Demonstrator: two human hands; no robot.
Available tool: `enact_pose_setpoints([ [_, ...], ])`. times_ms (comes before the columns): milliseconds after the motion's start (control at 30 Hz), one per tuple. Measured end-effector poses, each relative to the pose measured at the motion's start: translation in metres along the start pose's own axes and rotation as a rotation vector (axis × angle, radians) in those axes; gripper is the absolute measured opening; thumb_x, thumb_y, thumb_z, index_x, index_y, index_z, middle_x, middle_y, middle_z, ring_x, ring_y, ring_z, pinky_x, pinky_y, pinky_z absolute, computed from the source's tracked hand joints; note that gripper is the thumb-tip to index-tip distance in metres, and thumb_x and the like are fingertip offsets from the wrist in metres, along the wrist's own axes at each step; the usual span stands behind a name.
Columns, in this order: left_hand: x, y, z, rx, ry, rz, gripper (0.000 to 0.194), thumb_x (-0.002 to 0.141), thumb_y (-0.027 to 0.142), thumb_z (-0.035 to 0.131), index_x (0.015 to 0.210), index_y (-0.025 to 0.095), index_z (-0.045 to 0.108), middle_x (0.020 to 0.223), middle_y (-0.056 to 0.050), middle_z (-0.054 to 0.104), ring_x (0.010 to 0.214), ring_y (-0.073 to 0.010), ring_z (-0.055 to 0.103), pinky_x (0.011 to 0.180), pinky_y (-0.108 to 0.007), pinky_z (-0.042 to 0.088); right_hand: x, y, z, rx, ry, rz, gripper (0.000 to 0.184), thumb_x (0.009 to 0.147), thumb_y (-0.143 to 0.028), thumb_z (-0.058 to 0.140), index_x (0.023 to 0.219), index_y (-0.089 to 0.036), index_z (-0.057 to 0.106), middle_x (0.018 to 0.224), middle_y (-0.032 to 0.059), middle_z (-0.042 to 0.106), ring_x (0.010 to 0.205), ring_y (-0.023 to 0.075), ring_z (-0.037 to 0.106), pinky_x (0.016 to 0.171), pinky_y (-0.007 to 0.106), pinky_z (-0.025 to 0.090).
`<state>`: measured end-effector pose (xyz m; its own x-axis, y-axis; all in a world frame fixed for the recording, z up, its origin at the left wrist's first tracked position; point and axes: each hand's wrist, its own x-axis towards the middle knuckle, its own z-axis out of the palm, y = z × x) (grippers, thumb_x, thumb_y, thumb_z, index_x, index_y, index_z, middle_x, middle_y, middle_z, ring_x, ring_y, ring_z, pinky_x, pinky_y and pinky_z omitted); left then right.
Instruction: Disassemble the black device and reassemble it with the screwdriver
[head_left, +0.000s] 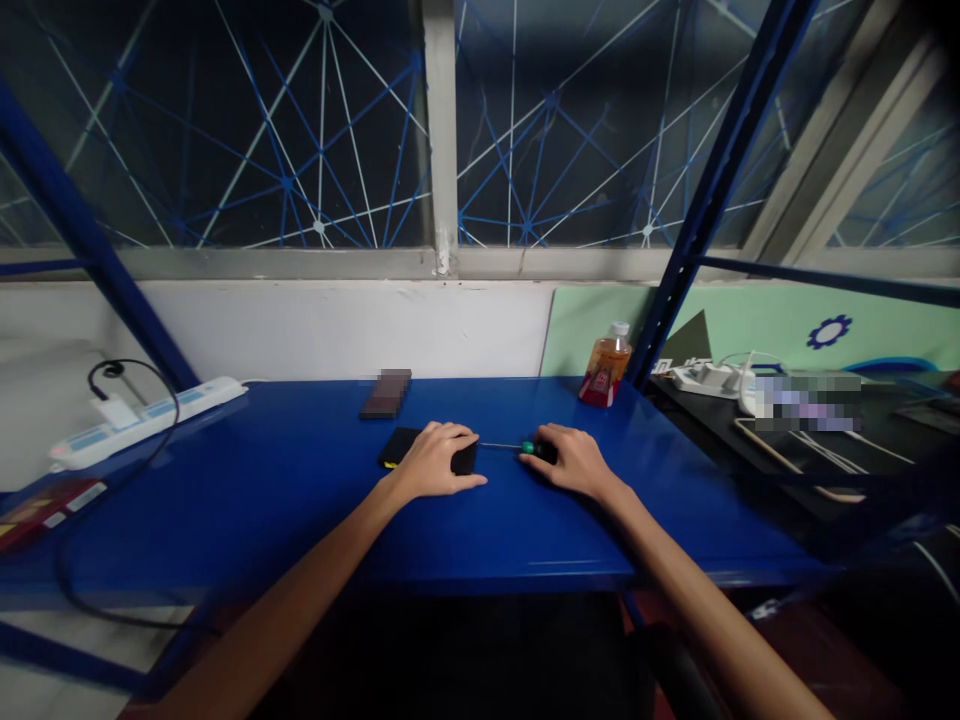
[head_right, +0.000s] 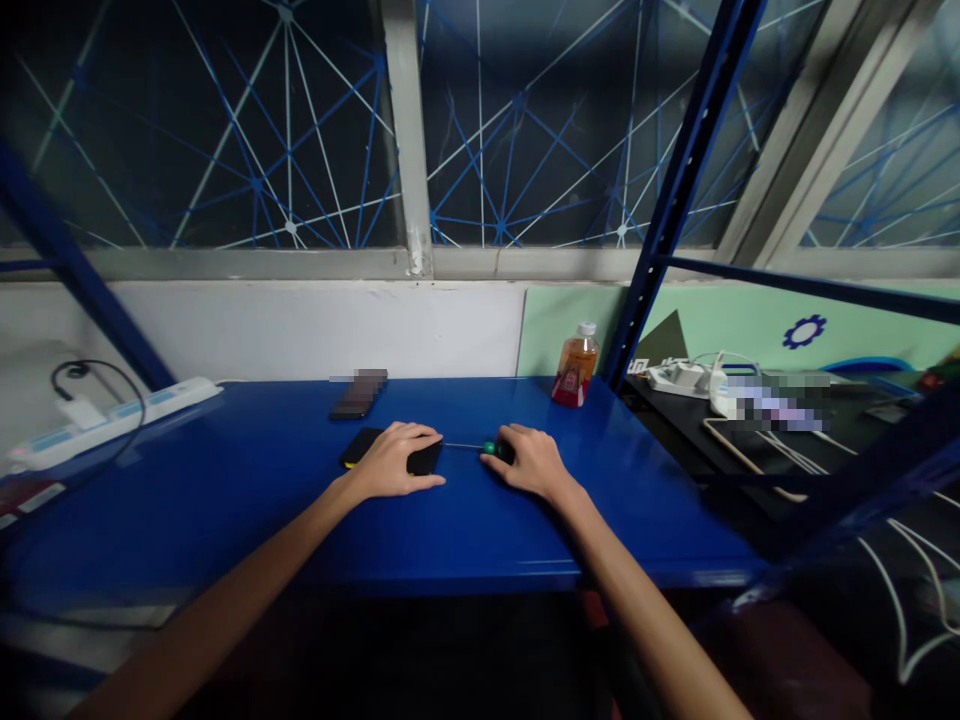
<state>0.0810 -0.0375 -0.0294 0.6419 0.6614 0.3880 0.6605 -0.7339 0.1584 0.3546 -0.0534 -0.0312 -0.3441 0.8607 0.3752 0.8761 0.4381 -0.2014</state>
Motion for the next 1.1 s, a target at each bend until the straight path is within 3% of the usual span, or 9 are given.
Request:
enact_pose_setpoints([
  [100,-0.0001,-0.0002,0.0002,0.001,0.004,0.0,0.066,0.077,0.066,0.061,0.126,0.022,0.06,0.123,-0.011,0.063,0.111,-0.0303,0.057,0.097,-0.048,0.039,-0.0001,0.0022,-0.0018,0.002,0.014,-0.013,0.035,0.092,-0.05,0.047,0.089,-0.021,0.066,0.088,0.0044,0.063,0.075,0.0167,0.059,0.062,0.027,0.034],
  [233,-0.0006,0.0,-0.0001,-0.005,0.004,0.007,0.065,0.077,0.065,0.062,0.125,0.021,0.061,0.123,-0.011,0.063,0.112,-0.0306,0.056,0.096,-0.048,0.04,0.0002,0.0051,-0.0036,0.054,0.009,0.005,0.03,0.086,-0.05,0.057,0.089,-0.021,0.065,0.094,0.0049,0.061,0.075,0.0164,0.058,0.062,0.027,0.036],
  [467,0.0,0.0015,-0.0009,-0.009,0.009,0.007,0.064,0.078,0.065,0.062,0.125,0.021,0.061,0.122,-0.011,0.063,0.111,-0.0313,0.057,0.096,-0.048,0.04,-0.0009,0.0004,0.0002,0.107,-0.029,0.007,0.017,0.08,-0.032,0.063,0.091,-0.024,0.054,0.073,-0.0014,0.062,0.063,0.0153,0.054,0.056,0.025,0.029],
  [667,0.0009,0.0016,-0.0006,0.0,0.005,0.008,0.066,0.077,0.065,0.062,0.125,0.019,0.062,0.122,-0.011,0.063,0.11,-0.0314,0.058,0.095,-0.047,0.04,-0.0024,-0.0034,-0.0023,0.061,-0.024,-0.036,0.027,0.087,-0.048,0.054,0.089,-0.022,0.059,0.077,0.0019,0.066,0.068,0.017,0.059,0.058,0.026,0.03],
  [900,0.0008,0.0017,-0.0009,-0.004,0.002,0.019,0.066,0.078,0.066,0.061,0.125,0.02,0.061,0.122,-0.011,0.064,0.109,-0.0311,0.058,0.094,-0.047,0.04,-0.0001,0.0021,-0.0028,0.071,-0.037,-0.037,0.024,0.083,-0.045,0.062,0.084,-0.021,0.066,0.09,0.0038,0.064,0.073,0.0158,0.058,0.06,0.025,0.034],
  [1100,0.0004,0.0014,-0.0001,-0.003,0.003,0.015,0.066,0.079,0.067,0.06,0.126,0.021,0.06,0.123,-0.011,0.063,0.112,-0.0306,0.057,0.096,-0.047,0.039,0.0001,-0.0005,-0.0007,0.078,-0.09,-0.01,0.023,0.083,-0.045,0.061,0.087,-0.022,0.064,0.073,0.0018,0.067,0.065,0.0169,0.058,0.056,0.025,0.029],
])
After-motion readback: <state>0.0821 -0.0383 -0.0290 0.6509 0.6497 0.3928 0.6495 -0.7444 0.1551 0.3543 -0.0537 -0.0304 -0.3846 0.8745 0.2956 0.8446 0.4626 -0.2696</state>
